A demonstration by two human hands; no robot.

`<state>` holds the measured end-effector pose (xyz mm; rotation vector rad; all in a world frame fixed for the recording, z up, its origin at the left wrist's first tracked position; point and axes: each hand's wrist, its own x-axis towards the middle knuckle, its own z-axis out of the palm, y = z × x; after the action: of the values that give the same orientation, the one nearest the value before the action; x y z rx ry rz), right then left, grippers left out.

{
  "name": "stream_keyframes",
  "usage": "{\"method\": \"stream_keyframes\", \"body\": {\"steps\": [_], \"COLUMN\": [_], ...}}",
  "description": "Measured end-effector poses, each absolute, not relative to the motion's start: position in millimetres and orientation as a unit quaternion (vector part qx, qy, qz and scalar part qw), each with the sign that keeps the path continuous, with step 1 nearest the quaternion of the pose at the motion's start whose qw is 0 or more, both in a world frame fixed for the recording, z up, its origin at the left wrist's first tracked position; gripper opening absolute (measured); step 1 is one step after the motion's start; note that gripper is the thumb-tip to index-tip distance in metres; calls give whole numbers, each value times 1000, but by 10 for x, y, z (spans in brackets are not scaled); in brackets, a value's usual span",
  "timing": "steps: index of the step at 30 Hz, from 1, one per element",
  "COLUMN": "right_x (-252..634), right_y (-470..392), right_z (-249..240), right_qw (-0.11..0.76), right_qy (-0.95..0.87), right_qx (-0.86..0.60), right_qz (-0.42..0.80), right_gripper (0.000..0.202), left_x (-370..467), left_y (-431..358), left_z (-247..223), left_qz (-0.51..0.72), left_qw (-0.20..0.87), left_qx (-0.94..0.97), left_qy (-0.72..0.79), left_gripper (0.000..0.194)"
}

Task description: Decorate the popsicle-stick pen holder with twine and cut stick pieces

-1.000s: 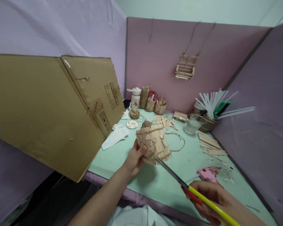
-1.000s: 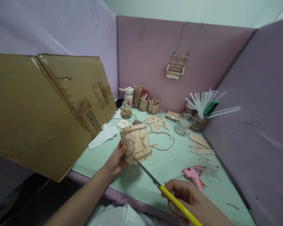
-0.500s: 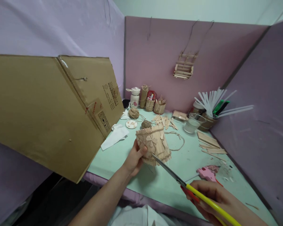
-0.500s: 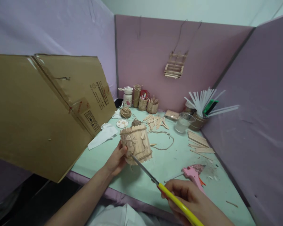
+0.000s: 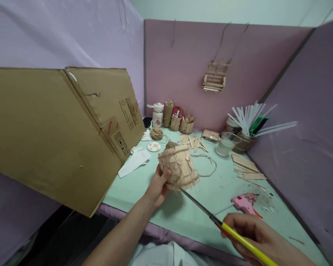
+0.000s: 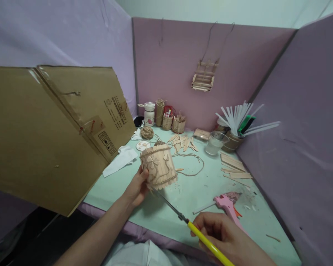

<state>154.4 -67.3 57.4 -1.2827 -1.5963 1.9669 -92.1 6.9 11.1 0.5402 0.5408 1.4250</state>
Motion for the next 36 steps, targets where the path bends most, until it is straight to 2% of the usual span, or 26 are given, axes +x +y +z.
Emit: {"method": "stream_keyframes", "body": {"steps": [3, 5, 6, 7, 9, 10, 15, 25, 31, 36], "right_x": [1581, 1593, 1588, 1571, 1509, 1466, 1250, 1137, 1747, 2330], "right_y": [-591, -452, -362, -265, -76, 6, 214, 52, -254, -375], "right_z": [597, 578, 556, 524, 436, 383, 140, 183, 192, -89], "right_qw": [210, 275, 279, 259, 135, 103, 62, 89, 95, 40], "right_qy": [-572, -609, -636, -663, -690, -690, -697, -737, -704, -659], "right_qx": [-479, -542, -588, -635, -705, -715, -714, -669, -700, -746], "right_qz": [632, 510, 414, 299, 91, 51, 11, -27, -78, -89], "right_gripper": [44, 45, 43, 39, 32, 30, 26, 28, 21, 34], "left_x": [-976, -1010, -1020, -1025, -1019, -1011, -976, -949, -955, -870], "left_y": [117, 147, 160, 172, 190, 196, 199, 190, 196, 176], "left_z": [124, 143, 152, 158, 158, 152, 115, 98, 108, 131], "left_qz": [636, 637, 642, 649, 671, 681, 690, 664, 664, 660], "left_qw": [699, 706, 705, 700, 679, 669, 660, 679, 679, 677], "left_qx": [204, 177, 164, 154, 146, 148, 173, 185, 187, 196], "left_qy": [257, 253, 252, 255, 261, 259, 241, 251, 251, 261], "left_gripper": [50, 46, 44, 43, 39, 38, 46, 58, 55, 59]}}
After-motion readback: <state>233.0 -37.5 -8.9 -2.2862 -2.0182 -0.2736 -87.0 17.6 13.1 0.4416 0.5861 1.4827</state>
